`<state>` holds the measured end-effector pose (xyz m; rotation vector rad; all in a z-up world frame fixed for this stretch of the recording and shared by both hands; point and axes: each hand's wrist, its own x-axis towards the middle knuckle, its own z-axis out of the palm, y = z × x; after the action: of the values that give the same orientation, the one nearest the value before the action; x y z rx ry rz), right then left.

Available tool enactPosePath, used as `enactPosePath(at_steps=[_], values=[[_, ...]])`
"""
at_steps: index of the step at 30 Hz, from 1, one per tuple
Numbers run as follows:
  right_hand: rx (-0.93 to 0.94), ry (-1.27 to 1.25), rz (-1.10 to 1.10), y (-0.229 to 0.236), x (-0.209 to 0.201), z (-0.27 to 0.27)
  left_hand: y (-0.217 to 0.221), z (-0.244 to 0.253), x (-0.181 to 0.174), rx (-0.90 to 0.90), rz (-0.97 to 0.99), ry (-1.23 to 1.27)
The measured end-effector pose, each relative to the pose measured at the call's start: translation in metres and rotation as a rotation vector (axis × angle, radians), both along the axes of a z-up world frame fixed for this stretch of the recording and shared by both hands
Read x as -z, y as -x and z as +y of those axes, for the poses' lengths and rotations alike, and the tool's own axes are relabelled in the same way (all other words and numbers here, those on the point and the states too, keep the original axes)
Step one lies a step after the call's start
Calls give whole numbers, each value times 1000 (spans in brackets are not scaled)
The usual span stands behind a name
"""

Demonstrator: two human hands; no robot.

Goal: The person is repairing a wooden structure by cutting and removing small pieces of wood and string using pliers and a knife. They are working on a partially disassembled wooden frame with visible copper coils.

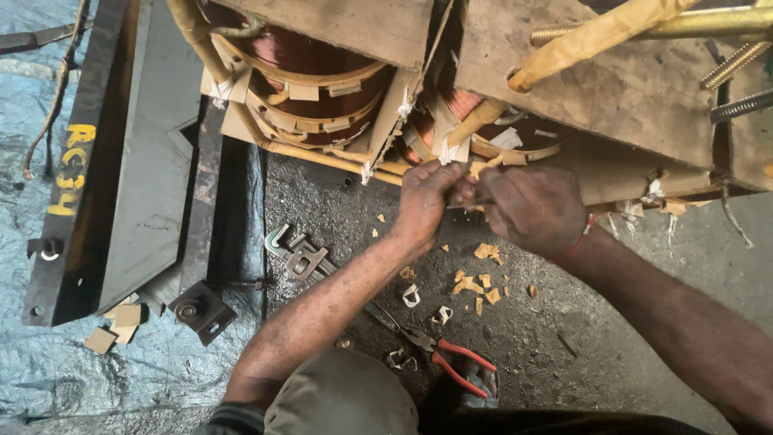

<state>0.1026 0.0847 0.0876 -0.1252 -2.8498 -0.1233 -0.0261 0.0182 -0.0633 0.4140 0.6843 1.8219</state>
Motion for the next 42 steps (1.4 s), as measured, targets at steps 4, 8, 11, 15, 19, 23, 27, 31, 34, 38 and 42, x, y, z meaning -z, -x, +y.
enactPosePath(at_steps=[4,8,11,15,19,23,27,31,34,38,42], values=[[32,97,42,-4,16,1,1,1,10,-1,72,11],[91,270,58,-8,19,-6,-4,1,13,-5,132,-17],[84,213,58,-10,14,-8,-9,4,4,-21,133,-42],[108,372,83,-12,6,-17,-9,-1,-11,3,103,10],[246,494,183,-15,0,-17,-3,-3,-10,122,77,58],[362,607,224,-19,-2,-18,10,-1,-10,219,114,61],[434,675,208,-18,-3,-17,4,-17,-42,162,585,10],[332,656,264,-17,-3,-8,-61,-69,-59,442,859,-106],[445,686,221,-25,-1,-13,-62,-64,-32,415,806,105],[419,649,256,-27,-12,-16,-23,-28,-10,9,449,256],[296,599,193,-27,-14,-24,-15,-18,-22,43,220,107]])
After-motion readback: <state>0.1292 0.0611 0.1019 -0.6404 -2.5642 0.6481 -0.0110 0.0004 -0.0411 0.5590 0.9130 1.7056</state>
